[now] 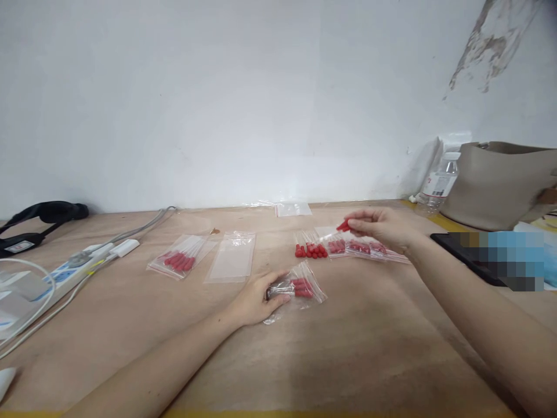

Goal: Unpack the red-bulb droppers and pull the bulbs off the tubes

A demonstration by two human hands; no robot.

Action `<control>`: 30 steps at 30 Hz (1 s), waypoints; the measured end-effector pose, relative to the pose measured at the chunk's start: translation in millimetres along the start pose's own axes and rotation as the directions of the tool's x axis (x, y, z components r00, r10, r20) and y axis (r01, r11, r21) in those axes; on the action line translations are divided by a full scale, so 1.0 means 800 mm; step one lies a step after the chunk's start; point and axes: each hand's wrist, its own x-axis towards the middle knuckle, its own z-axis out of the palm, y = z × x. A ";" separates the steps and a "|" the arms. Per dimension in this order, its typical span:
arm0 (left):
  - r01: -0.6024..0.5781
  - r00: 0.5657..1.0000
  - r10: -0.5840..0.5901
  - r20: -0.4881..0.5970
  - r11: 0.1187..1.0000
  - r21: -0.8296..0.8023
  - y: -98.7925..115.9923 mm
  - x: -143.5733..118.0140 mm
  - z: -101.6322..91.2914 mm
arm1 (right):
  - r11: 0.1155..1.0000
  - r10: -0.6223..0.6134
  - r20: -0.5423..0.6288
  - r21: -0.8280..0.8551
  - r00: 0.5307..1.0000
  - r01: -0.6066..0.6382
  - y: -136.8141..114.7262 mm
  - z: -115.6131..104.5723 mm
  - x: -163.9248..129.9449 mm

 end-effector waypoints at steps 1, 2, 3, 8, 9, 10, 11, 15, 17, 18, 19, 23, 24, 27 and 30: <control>-0.027 0.999 0.026 0.030 0.999 0.021 0.000 0.001 -0.002 | 0.996 -0.086 -0.092 0.007 0.992 0.087 -0.002 0.004 0.004; -0.062 0.996 0.059 0.065 0.997 0.044 0.000 0.001 -0.004 | 0.982 -0.185 -0.166 -0.005 0.969 0.187 -0.002 0.013 0.008; -0.099 0.991 0.092 0.102 0.993 0.066 -0.001 0.002 -0.006 | 0.960 -0.278 -0.199 -0.038 0.940 0.276 0.000 0.026 0.012; -0.161 0.968 0.135 0.210 0.981 0.111 -0.004 0.001 -0.013 | 0.599 -0.638 0.142 -0.526 0.757 0.603 0.021 0.111 0.034; -0.159 0.968 0.133 0.213 0.981 0.114 -0.005 0.000 -0.013 | 0.469 -0.618 0.296 -0.605 0.729 0.644 0.025 0.124 0.037; -0.160 0.968 0.133 0.213 0.981 0.114 -0.005 0.000 -0.013 | 0.347 -0.562 0.420 -0.662 0.713 0.664 0.027 0.135 0.040; -0.161 0.968 0.134 0.212 0.980 0.114 -0.005 0.000 -0.013 | 0.248 -0.493 0.513 -0.691 0.703 0.679 0.029 0.143 0.043; -0.158 0.971 0.133 0.200 0.981 0.112 -0.004 0.001 -0.012 | 0.136 -0.351 0.608 -0.719 0.712 0.682 0.038 0.160 0.049; -0.149 0.972 0.125 0.197 0.983 0.109 -0.004 0.001 -0.012 | 0.150 -0.338 0.603 -0.723 0.723 0.674 0.042 0.164 0.051; -0.144 0.973 0.121 0.196 0.984 0.107 -0.004 0.001 -0.012 | 0.158 -0.331 0.597 -0.728 0.730 0.667 0.044 0.164 0.050; -0.138 0.974 0.115 0.196 0.985 0.106 -0.004 0.001 -0.012 | 0.168 -0.328 0.588 -0.734 0.740 0.658 0.045 0.164 0.050; -0.130 0.975 0.110 0.193 0.987 0.095 -0.005 0.001 -0.012 | 0.226 -0.361 0.511 -0.764 0.780 0.605 0.039 0.153 0.039; -0.135 0.975 0.116 0.191 0.987 0.087 -0.006 0.001 -0.012 | 0.271 -0.391 0.471 -0.762 0.791 0.588 0.037 0.147 0.033; -0.143 0.975 0.132 0.179 0.989 0.045 -0.007 0.001 -0.012 | 0.513 -0.486 0.258 -0.689 0.835 0.511 0.035 0.126 0.012; -0.117 0.989 0.120 0.085 0.992 -0.037 -0.006 0.000 -0.011 | 0.749 -0.393 0.068 -0.554 0.917 0.363 0.045 0.107 -0.014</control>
